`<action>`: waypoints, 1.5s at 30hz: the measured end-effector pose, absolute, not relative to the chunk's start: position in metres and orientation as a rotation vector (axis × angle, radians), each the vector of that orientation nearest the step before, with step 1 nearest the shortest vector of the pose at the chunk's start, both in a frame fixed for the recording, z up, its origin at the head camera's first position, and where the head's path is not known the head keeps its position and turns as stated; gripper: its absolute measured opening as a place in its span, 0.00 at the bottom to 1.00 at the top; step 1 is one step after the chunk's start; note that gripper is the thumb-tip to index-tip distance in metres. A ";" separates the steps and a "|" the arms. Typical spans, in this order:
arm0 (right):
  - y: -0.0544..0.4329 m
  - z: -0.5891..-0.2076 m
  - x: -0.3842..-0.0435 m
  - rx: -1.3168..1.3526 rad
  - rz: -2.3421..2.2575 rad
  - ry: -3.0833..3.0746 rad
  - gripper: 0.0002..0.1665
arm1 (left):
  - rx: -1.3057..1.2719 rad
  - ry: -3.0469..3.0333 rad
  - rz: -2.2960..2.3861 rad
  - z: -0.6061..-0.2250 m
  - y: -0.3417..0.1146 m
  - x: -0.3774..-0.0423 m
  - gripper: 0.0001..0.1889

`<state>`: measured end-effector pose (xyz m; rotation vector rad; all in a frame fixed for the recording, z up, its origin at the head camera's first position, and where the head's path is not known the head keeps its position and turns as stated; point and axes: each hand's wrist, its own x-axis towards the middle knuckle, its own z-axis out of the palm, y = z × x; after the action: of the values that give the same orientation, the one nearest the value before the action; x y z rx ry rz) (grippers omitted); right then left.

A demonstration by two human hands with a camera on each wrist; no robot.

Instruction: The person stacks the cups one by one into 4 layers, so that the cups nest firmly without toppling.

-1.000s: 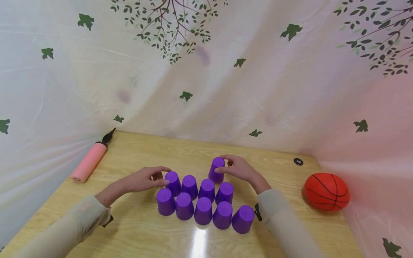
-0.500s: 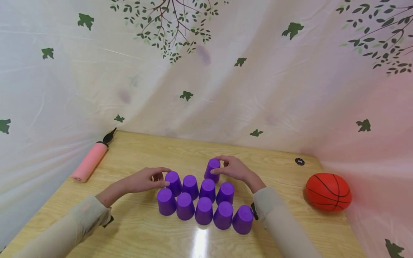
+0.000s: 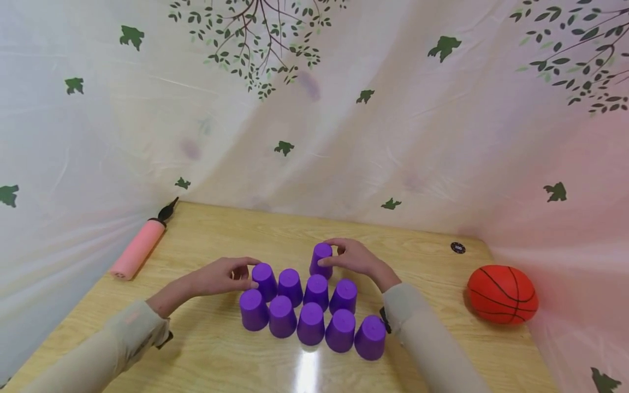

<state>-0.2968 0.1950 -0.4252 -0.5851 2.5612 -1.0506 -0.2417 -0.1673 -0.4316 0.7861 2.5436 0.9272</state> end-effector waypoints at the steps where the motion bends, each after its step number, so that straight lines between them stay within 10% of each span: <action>1: 0.195 -0.425 -0.297 -0.577 -1.048 2.564 0.37 | 0.788 2.542 0.929 -0.432 -0.167 -0.242 0.30; 45: 0.188 -0.417 -0.299 -0.594 -1.035 2.545 0.39 | 0.822 2.527 0.952 -0.432 -0.163 -0.247 0.27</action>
<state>-0.2986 0.1882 -0.4174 -0.5936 2.5451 -1.0352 -0.2471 -0.1629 -0.4317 0.8225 2.5267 0.9515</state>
